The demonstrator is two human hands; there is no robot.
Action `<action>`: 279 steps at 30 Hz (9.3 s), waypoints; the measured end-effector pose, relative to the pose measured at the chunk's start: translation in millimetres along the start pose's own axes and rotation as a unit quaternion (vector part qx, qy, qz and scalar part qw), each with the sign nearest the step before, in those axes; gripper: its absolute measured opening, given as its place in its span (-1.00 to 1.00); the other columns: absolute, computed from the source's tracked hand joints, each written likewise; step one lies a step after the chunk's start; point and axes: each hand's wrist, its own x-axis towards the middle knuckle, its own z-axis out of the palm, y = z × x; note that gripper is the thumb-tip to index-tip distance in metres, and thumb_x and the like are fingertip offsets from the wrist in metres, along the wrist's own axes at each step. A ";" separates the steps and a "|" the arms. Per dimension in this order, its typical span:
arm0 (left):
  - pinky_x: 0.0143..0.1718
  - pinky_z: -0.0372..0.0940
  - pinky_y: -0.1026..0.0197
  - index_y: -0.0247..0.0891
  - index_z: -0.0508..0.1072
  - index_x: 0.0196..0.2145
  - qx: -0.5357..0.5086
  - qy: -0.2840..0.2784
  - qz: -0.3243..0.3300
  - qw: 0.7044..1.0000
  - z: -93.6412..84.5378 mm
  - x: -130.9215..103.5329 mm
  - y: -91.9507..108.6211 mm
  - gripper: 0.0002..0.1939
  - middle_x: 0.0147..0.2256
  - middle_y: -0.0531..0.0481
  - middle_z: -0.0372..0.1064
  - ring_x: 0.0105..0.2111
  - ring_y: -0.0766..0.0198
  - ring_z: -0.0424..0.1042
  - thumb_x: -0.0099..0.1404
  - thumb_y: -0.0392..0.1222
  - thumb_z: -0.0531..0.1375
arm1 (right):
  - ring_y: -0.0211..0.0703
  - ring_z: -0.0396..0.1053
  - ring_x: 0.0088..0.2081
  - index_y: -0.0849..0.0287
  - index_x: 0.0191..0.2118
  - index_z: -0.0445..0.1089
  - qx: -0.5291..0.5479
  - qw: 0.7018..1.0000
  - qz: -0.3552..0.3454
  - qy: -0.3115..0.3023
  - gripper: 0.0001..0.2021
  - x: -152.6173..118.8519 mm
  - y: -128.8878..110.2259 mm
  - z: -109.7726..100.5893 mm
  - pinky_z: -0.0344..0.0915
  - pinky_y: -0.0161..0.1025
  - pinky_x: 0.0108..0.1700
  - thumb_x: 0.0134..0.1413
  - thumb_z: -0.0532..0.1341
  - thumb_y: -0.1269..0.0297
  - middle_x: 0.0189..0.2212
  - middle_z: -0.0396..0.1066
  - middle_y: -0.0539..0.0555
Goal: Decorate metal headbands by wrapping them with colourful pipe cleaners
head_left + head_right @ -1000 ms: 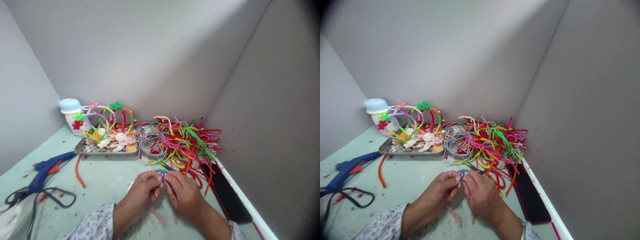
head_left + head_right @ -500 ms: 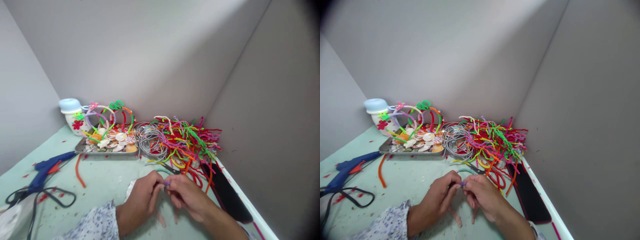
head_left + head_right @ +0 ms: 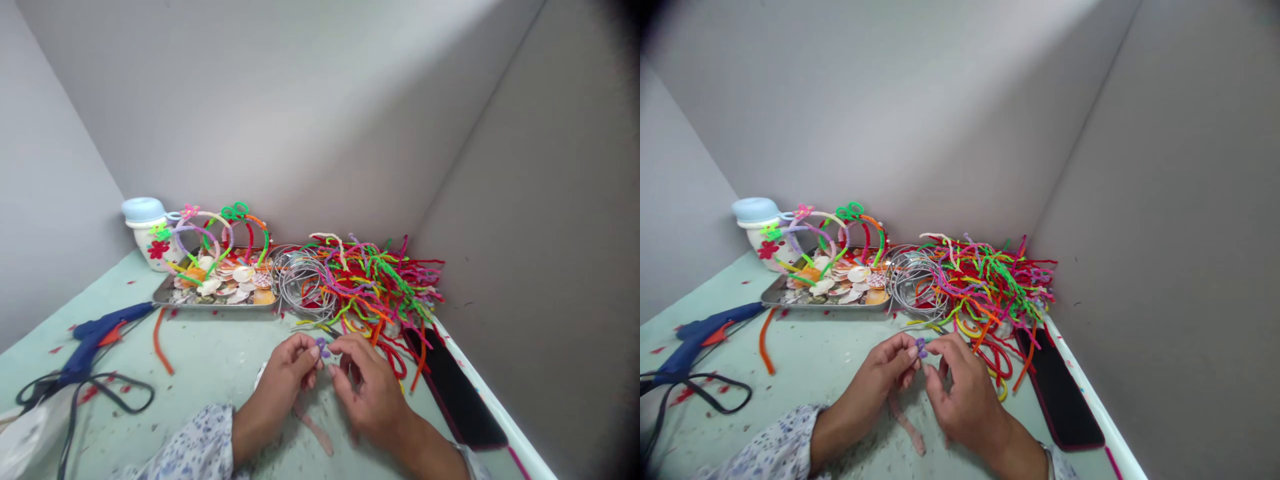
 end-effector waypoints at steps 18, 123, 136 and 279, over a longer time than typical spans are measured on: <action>-0.54 0.06 0.38 -0.27 0.31 -0.37 0.058 -0.022 0.059 0.996 3.5 -12.0 -6.2 -0.81 -0.54 0.13 0.17 -0.56 0.43 0.13 0.26 -0.08 0.12 | -0.38 0.02 -0.65 0.19 -0.46 0.25 0.398 0.849 0.347 -0.027 -0.86 -1.0 -11.8 17.0 -0.08 -0.42 -0.63 0.06 0.08 0.28 -0.67 0.18 -0.10; -0.46 0.14 0.33 -0.29 0.39 -0.39 0.179 0.031 0.072 0.981 4.8 -11.4 -8.7 -0.82 -0.48 0.05 0.30 -0.47 0.32 0.22 0.24 -0.14 0.08 | -0.27 0.28 -0.48 0.18 -0.34 0.37 0.216 0.938 0.271 -0.023 -0.88 5.8 -11.7 8.0 0.21 -0.37 -0.45 0.07 0.14 0.27 -0.49 0.35 -0.03; -0.55 0.20 0.35 -0.28 0.37 -0.37 0.151 0.017 0.047 0.987 4.9 -15.9 -8.5 -0.79 -0.47 0.05 0.30 -0.48 0.32 0.27 0.25 -0.09 0.06 | -0.30 0.21 -0.60 0.17 -0.41 0.34 0.192 0.934 0.298 -0.037 -0.88 3.6 -8.2 11.2 0.13 -0.40 -0.57 0.06 0.11 0.28 -0.63 0.29 -0.07; -0.49 0.17 0.35 -0.14 0.29 -0.16 0.344 0.038 0.141 0.928 14.6 -32.9 5.0 -0.75 -0.45 0.14 0.37 -0.51 0.38 0.32 0.16 -0.28 0.14 | -0.21 0.27 -0.37 0.16 -0.38 0.42 -0.104 0.989 0.092 -0.052 -0.76 10.3 -34.1 -25.7 0.15 -0.30 -0.32 0.15 0.02 0.43 -0.45 0.31 0.02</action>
